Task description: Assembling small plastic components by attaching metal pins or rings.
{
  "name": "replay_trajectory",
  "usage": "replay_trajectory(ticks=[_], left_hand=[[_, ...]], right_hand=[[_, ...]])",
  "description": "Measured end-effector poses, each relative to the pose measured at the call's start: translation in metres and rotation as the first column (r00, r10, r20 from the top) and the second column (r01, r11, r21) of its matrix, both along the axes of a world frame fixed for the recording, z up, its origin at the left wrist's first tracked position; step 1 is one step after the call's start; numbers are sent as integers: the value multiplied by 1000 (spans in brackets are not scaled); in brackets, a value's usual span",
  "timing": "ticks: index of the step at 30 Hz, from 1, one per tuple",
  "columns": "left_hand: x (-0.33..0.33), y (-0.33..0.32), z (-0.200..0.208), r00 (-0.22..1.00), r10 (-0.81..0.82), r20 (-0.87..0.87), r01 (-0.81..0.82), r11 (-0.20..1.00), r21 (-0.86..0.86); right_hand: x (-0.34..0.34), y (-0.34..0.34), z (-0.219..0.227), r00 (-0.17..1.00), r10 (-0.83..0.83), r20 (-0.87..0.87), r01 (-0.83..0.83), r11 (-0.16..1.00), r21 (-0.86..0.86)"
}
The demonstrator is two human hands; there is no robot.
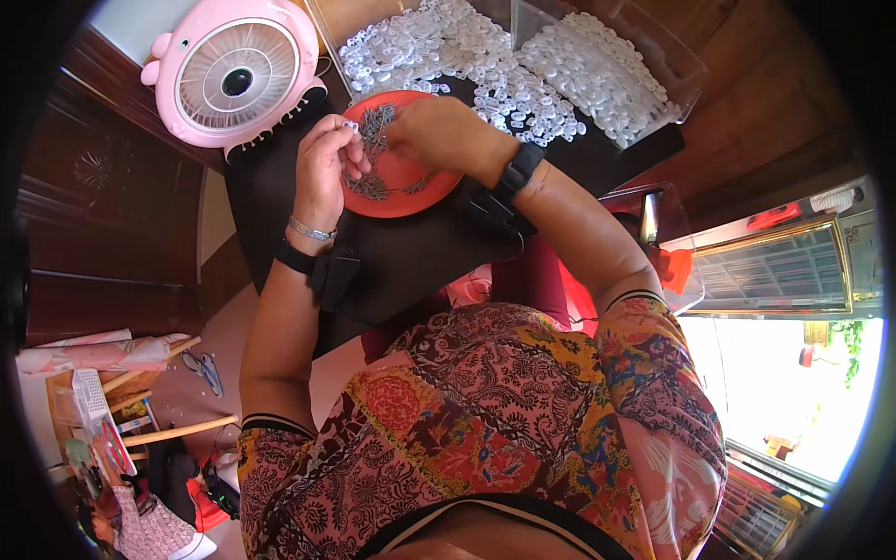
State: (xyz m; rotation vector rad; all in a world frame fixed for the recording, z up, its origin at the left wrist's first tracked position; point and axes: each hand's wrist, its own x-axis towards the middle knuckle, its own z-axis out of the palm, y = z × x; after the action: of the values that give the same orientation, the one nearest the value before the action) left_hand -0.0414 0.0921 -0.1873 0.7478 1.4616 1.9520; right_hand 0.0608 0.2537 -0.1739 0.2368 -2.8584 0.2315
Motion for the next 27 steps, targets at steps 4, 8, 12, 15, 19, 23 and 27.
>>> replay_trajectory(ticks=[4, 8, 12, 15, 19, 23, 27], left_hand=[[-1, -1, 1, 1000, 18, 1, -18, 1000, -12], [-2, 0, 2, 1000, 6, -6, -6, 999, -35], [-1, -2, 4, 998, -23, -53, 22, 999, -30], [8, -3, 9, 996, -14, -89, 12, 1000, -23], [14, -3, 10, 990, -29, -139, 26, 999, -23], [24, -3, 11, 993, -36, -117, 34, 999, -13], [28, 0, 6, 991, -73, -113, 73, 997, 2]], right_hand=[[-11, -3, -17, 995, -6, 97, -9, 987, 160], [-26, -1, -33, 999, 35, -6, -33, 968, 249], [-27, -9, -25, 997, 65, 34, -70, 972, 223], [-24, -12, -23, 998, 57, 29, -61, 986, 154], [-16, -6, -17, 997, -54, 52, 58, 994, -88], [5, -5, -4, 995, -102, -14, 80, 847, -525], [13, -5, -16, 989, -140, -39, 39, 517, -855]])
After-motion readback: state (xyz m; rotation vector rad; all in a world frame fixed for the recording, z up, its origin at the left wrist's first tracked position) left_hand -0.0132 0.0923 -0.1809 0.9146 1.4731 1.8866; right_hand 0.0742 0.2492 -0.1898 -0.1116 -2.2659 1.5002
